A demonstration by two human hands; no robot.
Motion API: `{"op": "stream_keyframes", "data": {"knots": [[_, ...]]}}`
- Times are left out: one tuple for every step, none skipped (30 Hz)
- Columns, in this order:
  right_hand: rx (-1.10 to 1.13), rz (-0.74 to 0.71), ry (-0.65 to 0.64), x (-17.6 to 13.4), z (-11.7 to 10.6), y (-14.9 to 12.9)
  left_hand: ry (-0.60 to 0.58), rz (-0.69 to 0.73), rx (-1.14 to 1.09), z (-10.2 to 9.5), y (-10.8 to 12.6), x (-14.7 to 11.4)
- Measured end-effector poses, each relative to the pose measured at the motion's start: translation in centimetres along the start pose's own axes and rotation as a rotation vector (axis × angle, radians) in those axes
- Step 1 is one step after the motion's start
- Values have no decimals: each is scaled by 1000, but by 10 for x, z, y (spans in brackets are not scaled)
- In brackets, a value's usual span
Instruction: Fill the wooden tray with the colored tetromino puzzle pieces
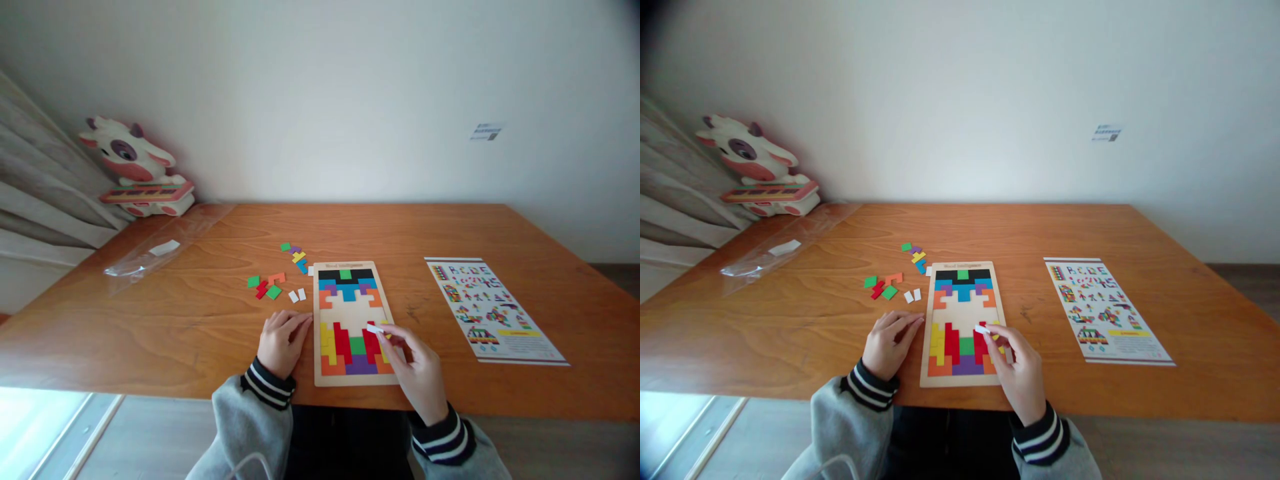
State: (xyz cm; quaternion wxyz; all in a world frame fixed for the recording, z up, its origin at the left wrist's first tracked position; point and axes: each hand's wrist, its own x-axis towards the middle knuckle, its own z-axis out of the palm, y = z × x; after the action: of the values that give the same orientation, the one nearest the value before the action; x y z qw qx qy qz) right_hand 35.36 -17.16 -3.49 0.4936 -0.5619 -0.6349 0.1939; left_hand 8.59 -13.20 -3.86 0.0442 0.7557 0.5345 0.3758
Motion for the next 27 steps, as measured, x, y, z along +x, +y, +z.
{"op": "stream_keyframes", "data": {"knots": [[0,1,-4,0,0,0,3,-7,20,0,-4,0],[1,0,-7,0,0,1,2,-12,32,0,-7,-1],[4,-2,-9,0,-1,1,-3,-17,41,-1,-9,-2],[7,-4,-12,0,-1,1,-13,-20,47,-1,-11,-2],[9,-4,-16,-1,-1,1,-26,-21,53,-1,-12,-2],[11,-7,-20,-1,-2,0,-39,-22,60,-2,-13,-3],[11,-11,-23,-1,-2,0,-48,-22,68,-2,-14,-3],[10,-17,-30,-1,-2,-1,-52,-22,77,-3,-15,-3],[9,-28,-36,-2,-3,-1,-50,-22,87,-4,-16,-2],[6,-42,-45,-2,-3,-2,-42,-24,96,-5,-19,-2],[1,-58,-53,-2,-3,-3,-29,-24,105,-7,-22,-2],[-4,-74,-59,-2,-4,-4,-16,-25,116,-9,-26,-2],[-9,-87,-63,-2,-4,-4,-4,-27,129,-11,-30,-3],[-16,-100,-65,-2,-4,-5,8,-31,143,-13,-34,-3],[-23,-111,-65,-3,-5,-5,16,-36,157,-14,-38,-4],[-32,-121,-66,-3,-5,-5,21,-41,170,-16,-41,-4],[-41,-129,-65,-3,-5,-5,24,-46,181,-17,-44,-5],[-49,-137,-65,-3,-5,-4,26,-50,188,-17,-46,-6],[-57,-144,-64,-3,-4,-4,25,-52,191,-18,-47,-6],[-63,-149,-62,-3,-4,-3,24,-53,191,-18,-47,-6],[-67,-153,-59,-3,-4,-3,24,-52,190,-18,-48,-6],[-70,-157,-55,-2,-4,-3,27,-49,188,-19,-48,-5],[-72,-160,-52,-2,-3,-4,30,-42,189,-20,-49,-5],[-74,-162,-49,-1,-3,-5,29,-34,196,-21,-51,-4],[-75,-161,-47,-1,-3,-6,19,-27,211,-23,-54,-3],[-76,-159,-46,0,-3,-7,-1,-21,233,-26,-57,-2],[-75,-157,-45,1,-3,-9,-31,-16,258,-28,-61,-2]]}}
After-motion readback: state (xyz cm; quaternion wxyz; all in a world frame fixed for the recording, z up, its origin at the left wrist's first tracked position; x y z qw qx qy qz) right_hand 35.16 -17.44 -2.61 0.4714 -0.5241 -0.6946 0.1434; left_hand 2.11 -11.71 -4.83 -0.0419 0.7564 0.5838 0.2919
